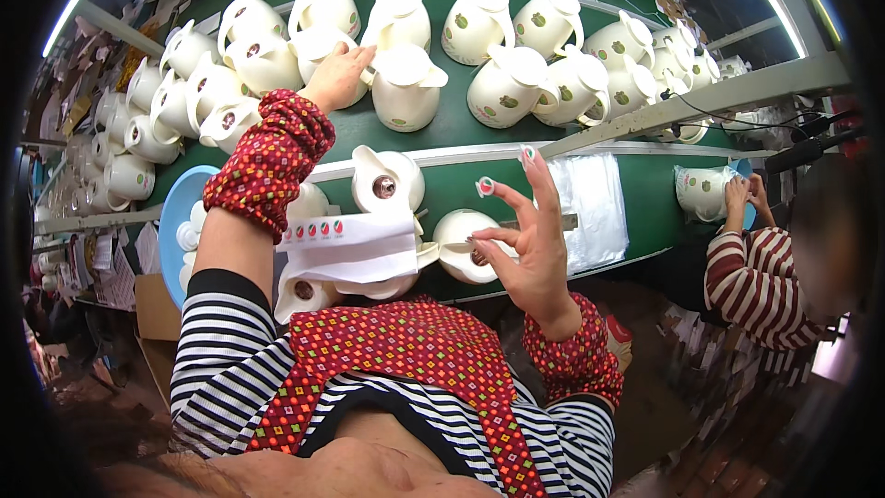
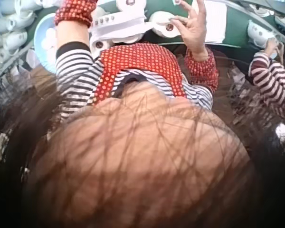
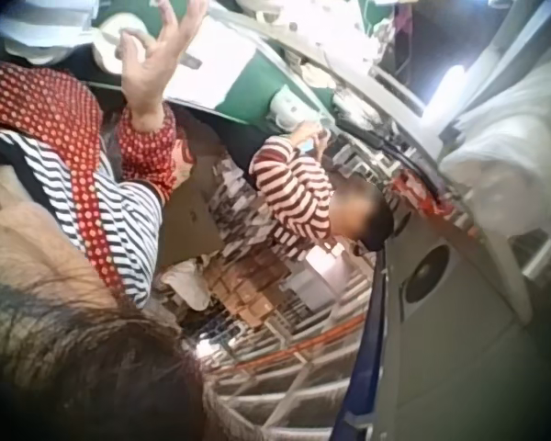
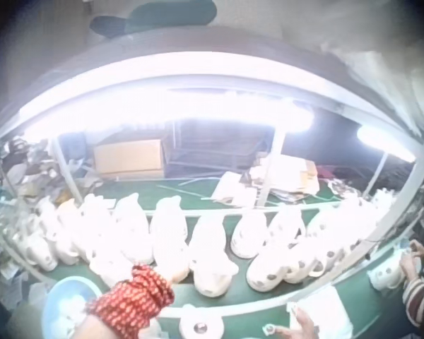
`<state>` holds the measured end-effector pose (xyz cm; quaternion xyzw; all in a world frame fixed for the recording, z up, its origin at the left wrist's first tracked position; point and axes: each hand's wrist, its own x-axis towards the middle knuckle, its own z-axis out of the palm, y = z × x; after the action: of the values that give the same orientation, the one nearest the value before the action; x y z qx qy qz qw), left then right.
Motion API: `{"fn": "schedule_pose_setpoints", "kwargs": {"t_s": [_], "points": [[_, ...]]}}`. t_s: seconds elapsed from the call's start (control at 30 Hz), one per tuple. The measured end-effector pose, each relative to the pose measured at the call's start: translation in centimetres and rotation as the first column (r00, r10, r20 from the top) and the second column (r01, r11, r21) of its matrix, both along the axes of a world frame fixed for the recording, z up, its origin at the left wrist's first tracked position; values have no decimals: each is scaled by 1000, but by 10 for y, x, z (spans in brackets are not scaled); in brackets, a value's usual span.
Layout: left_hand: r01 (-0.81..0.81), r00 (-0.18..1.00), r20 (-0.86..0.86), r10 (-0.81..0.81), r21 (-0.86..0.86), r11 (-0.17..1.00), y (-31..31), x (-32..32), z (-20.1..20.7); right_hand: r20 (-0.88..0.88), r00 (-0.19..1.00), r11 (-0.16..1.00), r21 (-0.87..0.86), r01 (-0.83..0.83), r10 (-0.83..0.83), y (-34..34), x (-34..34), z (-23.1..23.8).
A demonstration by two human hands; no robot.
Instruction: The person repeatedly picks white plastic pitchers from a conveyor belt, screws on lids, and applies small stickers to the sides. Finished pitchers are placed back on the belt. The person also handles sticker sheets and a blue basin of lids.
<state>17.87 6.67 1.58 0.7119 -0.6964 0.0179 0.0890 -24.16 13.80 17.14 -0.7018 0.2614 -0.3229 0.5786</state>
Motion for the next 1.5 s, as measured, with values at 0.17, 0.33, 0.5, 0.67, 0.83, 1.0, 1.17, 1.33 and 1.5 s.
{"fn": "schedule_pose_setpoints", "kwargs": {"t_s": [0.17,0.33,0.5,0.67,0.83,1.0,1.17,1.33,1.5], "points": [[-22,989,147,36,-98,995,-18,-25,2,-56,986,987,-7,158,-159,6,-23,-3],[-50,889,-421,181,305,951,-14,-69,15,-43,980,980,-52,191,-193,-4,-23,-1],[144,283,-915,286,335,931,-32,-99,9,45,984,974,-142,177,-172,-6,-11,8],[241,-302,-945,128,54,969,-28,-116,81,72,981,961,-202,189,-178,-9,-16,32],[225,-718,-696,-4,-237,945,42,-83,147,192,977,954,-263,144,-94,1,-23,63],[140,-990,-31,138,-375,916,114,-94,150,267,960,966,-258,-13,85,27,-11,88],[250,-968,-36,249,-15,968,135,-161,167,229,942,958,-203,-201,246,34,4,85],[262,-965,19,263,197,945,170,-183,150,222,913,940,-57,-338,342,58,10,54],[169,-981,-43,187,271,948,180,-185,152,141,918,929,-73,-363,370,74,10,40]]}}
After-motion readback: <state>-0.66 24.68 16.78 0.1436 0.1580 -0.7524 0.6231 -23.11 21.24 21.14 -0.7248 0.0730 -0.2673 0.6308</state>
